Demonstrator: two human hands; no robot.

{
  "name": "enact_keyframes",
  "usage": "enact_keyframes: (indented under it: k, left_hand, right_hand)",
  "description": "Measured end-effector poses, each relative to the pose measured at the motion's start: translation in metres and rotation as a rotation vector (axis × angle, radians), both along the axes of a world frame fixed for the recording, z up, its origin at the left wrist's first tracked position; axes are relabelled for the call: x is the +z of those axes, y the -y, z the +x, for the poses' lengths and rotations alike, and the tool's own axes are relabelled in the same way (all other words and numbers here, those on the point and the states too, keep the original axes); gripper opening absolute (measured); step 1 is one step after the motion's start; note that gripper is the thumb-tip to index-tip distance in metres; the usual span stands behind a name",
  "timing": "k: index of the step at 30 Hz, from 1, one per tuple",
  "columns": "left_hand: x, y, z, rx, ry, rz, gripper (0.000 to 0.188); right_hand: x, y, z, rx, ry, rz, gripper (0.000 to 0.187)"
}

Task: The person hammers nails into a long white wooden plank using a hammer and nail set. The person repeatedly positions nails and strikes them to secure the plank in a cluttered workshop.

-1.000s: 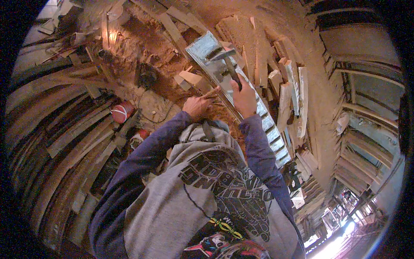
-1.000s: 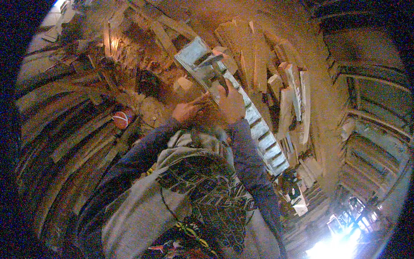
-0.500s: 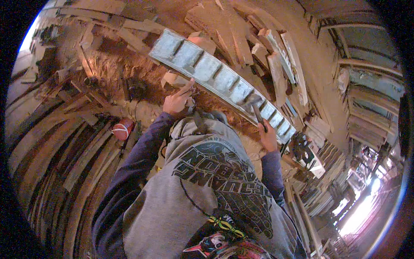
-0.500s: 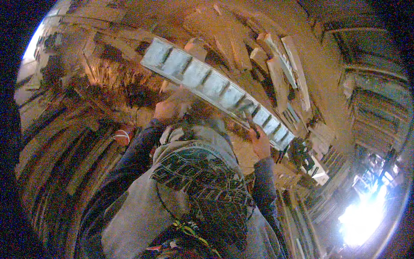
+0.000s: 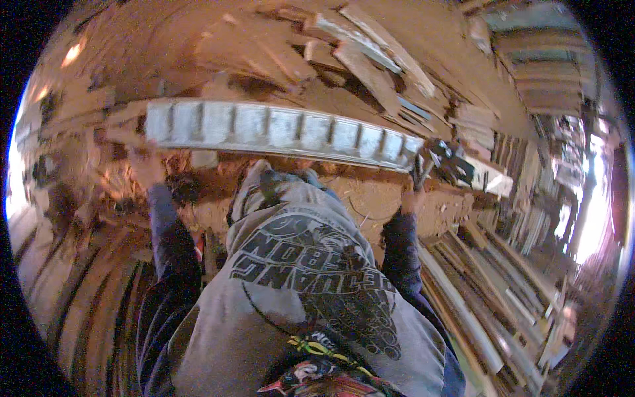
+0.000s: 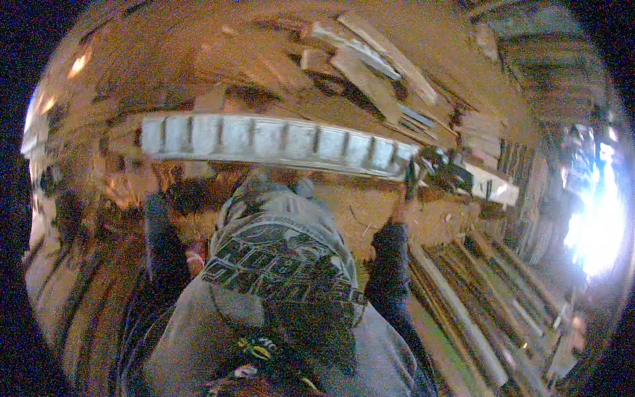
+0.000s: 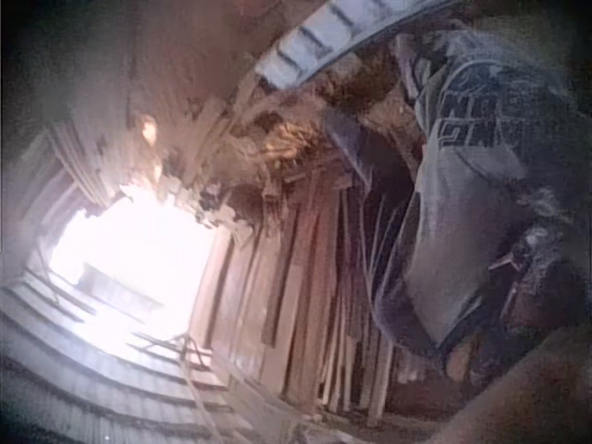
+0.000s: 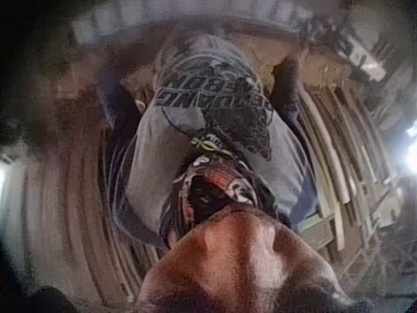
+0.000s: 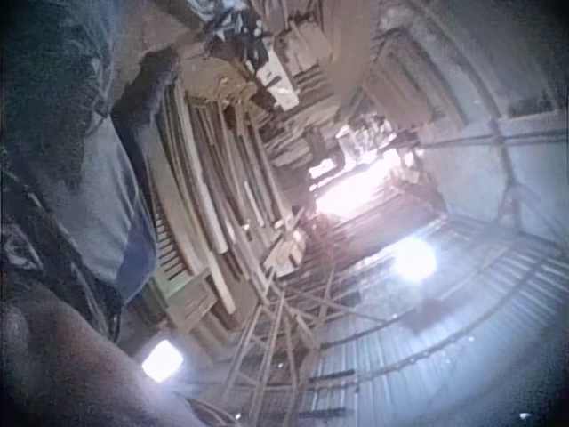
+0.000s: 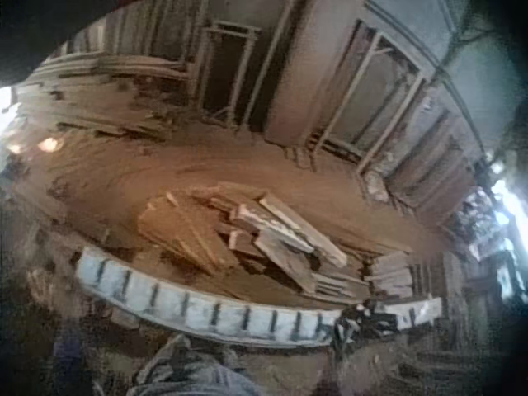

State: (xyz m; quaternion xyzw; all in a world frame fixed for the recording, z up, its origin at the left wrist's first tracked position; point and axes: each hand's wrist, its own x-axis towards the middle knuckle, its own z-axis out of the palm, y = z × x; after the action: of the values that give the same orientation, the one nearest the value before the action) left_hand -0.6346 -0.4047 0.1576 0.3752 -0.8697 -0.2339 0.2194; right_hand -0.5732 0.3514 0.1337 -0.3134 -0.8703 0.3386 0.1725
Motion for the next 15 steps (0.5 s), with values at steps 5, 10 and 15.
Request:
enact_keyframes:
  k: [5,10,15]
  left_hand:
    - [-0.054,0.060,-0.019,-0.232,-0.101,0.474,0.073]
    - [-0.097,0.113,-0.021,-0.055,0.187,0.474,0.075]
    - [-0.099,0.134,-0.018,-0.377,-0.037,0.645,0.075]
  right_hand:
    - [0.020,0.004,-0.028,-0.150,0.464,0.116,0.050]
    - [0.021,0.018,-0.045,0.016,0.049,-0.318,0.050]
    - [0.025,0.020,-0.050,0.022,0.003,-0.151,0.048]
